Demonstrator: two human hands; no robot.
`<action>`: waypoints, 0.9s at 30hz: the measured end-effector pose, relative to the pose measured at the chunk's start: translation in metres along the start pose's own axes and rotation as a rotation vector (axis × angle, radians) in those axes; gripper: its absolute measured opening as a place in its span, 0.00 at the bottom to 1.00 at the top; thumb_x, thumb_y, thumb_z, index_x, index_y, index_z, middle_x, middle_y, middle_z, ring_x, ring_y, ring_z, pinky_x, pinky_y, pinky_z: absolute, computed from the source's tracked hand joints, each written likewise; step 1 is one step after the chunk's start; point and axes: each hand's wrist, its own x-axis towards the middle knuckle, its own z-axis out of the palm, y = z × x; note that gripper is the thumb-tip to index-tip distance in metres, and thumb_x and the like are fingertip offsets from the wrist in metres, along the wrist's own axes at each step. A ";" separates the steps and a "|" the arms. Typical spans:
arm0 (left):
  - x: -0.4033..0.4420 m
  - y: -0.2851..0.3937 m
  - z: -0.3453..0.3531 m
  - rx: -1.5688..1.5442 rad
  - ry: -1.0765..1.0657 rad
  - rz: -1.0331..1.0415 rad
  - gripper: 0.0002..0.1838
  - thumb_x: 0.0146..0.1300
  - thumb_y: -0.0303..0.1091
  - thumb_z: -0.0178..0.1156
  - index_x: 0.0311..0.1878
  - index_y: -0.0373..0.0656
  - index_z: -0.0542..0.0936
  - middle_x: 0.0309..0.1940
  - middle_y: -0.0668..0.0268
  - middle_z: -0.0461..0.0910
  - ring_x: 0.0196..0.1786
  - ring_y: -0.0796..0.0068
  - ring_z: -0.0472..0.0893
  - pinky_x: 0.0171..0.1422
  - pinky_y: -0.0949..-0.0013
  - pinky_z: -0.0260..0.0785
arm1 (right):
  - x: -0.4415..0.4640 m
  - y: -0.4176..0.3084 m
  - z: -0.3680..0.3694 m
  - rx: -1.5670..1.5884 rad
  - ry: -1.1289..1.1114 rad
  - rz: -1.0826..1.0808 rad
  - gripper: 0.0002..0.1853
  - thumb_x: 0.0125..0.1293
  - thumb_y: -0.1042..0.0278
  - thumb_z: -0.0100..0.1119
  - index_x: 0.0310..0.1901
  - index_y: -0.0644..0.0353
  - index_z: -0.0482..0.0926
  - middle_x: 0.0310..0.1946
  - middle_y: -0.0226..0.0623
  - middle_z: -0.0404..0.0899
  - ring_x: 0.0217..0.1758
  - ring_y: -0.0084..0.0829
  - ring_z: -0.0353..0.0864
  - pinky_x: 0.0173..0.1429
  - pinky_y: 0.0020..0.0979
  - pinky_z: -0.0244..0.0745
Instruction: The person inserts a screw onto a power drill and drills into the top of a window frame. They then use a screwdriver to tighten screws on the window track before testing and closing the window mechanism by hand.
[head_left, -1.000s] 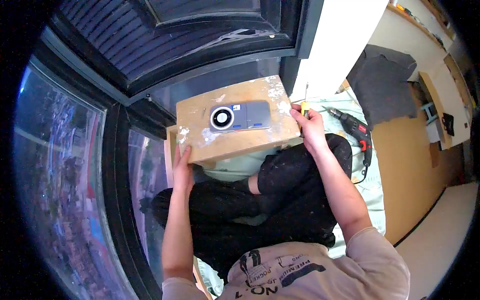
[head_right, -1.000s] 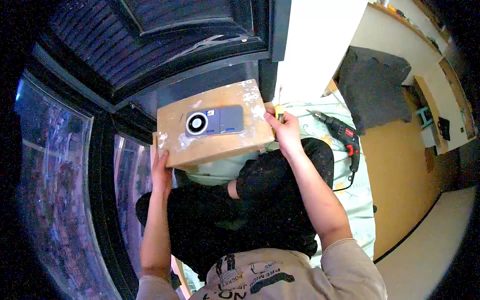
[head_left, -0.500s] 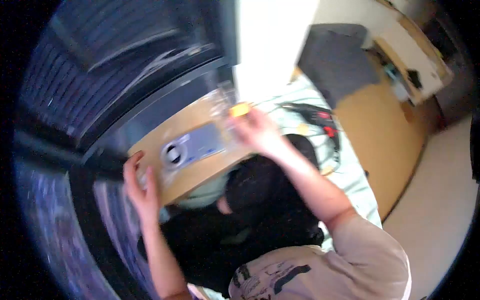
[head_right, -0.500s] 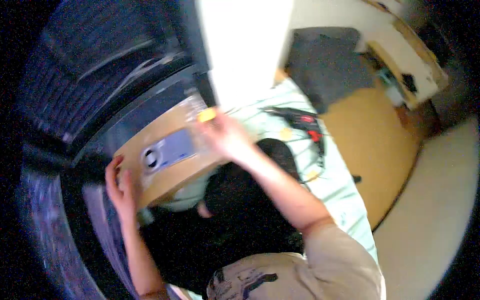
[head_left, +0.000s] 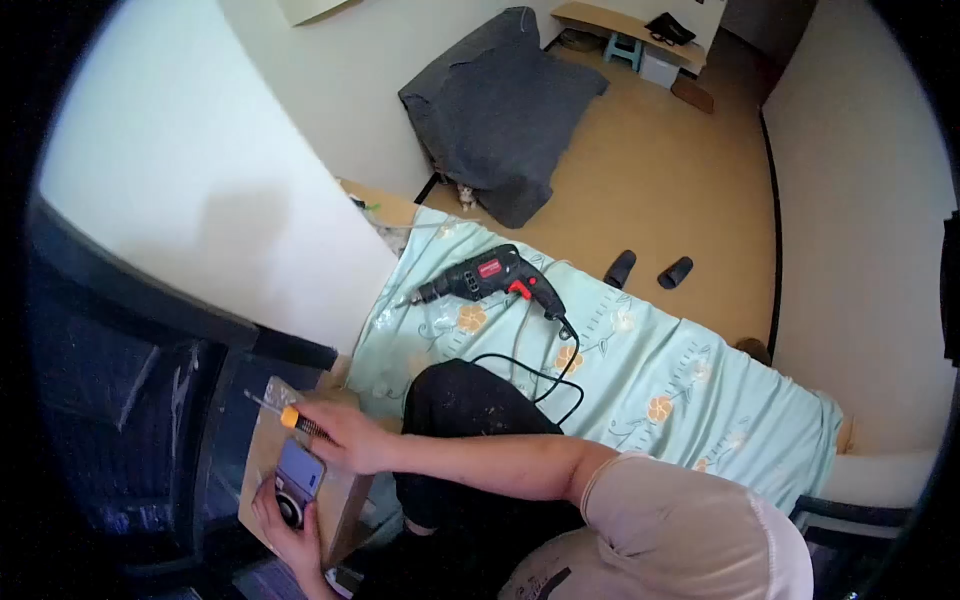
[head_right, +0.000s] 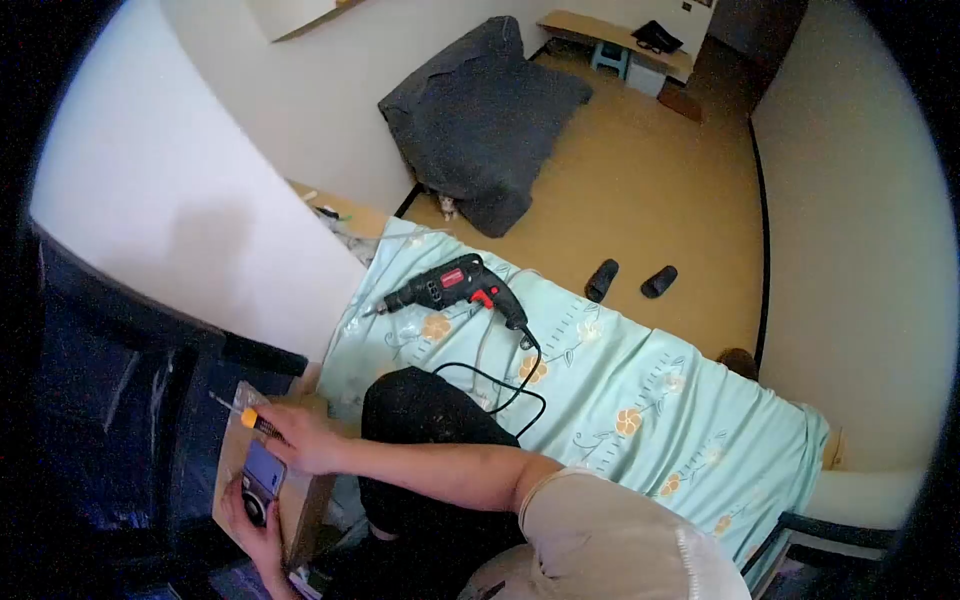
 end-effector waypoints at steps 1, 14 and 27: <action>0.001 0.007 -0.002 0.012 -0.002 0.013 0.36 0.51 0.35 0.71 0.65 0.36 0.72 0.60 0.47 0.73 0.63 0.41 0.70 0.70 0.48 0.60 | 0.000 -0.001 0.001 0.004 -0.017 0.023 0.29 0.66 0.68 0.56 0.68 0.68 0.66 0.52 0.60 0.77 0.56 0.58 0.78 0.61 0.47 0.73; 0.014 0.060 0.006 0.208 -0.061 -0.296 0.34 0.66 0.47 0.63 0.67 0.34 0.69 0.60 0.41 0.71 0.60 0.38 0.73 0.62 0.48 0.67 | 0.003 0.008 0.010 0.076 0.005 0.063 0.31 0.66 0.70 0.57 0.70 0.65 0.64 0.55 0.58 0.78 0.58 0.55 0.78 0.61 0.45 0.73; 0.028 0.109 0.000 0.428 -0.032 -0.278 0.36 0.65 0.61 0.62 0.63 0.38 0.77 0.45 0.46 0.81 0.44 0.45 0.82 0.49 0.51 0.75 | 0.001 0.002 0.011 0.222 -0.100 0.205 0.31 0.67 0.71 0.55 0.72 0.64 0.63 0.63 0.56 0.72 0.66 0.54 0.73 0.69 0.43 0.69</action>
